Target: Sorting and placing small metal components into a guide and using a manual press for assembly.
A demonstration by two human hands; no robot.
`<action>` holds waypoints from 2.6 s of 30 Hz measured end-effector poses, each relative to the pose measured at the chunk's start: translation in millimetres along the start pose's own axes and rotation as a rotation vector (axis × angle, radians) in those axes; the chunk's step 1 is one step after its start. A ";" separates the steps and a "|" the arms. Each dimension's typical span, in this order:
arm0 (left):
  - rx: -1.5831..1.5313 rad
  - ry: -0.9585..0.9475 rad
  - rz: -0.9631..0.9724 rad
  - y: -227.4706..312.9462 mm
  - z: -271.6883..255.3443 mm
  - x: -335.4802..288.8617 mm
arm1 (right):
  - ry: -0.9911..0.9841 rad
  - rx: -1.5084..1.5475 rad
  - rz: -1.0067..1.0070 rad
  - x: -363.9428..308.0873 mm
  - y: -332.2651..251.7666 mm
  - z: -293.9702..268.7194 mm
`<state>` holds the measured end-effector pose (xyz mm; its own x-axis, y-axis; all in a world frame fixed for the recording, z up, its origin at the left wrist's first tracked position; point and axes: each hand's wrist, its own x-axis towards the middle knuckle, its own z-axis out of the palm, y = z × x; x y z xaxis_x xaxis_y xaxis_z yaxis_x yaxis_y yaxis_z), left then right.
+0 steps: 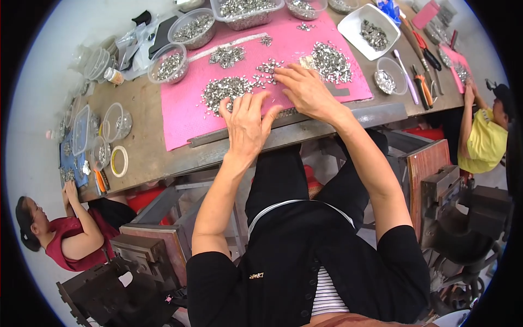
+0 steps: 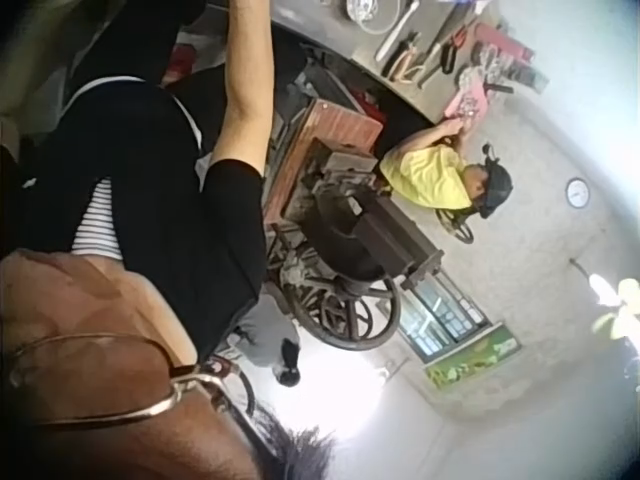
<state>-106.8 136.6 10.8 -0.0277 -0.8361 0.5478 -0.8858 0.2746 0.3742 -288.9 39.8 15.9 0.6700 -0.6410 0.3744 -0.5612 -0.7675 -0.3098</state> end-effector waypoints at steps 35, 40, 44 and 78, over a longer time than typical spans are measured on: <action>-0.005 -0.064 0.003 -26.0 12.6 28.4 | 0.108 0.030 0.112 4.9 2.1 5.6; -0.008 -0.052 -0.005 -25.9 11.4 26.0 | 0.168 0.002 0.103 1.4 1.1 6.6; -0.017 -0.071 -0.002 -27.5 12.7 28.8 | 0.185 -0.025 0.078 2.3 3.2 10.4; -0.191 -0.090 0.088 12.2 1.1 5.9 | 0.101 0.223 -0.099 -35.7 -10.1 -20.8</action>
<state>-118.2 134.5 17.8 -0.1503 -0.8415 0.5189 -0.7743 0.4266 0.4675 -317.3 70.5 23.7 0.6582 -0.5682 0.4939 -0.3674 -0.8150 -0.4481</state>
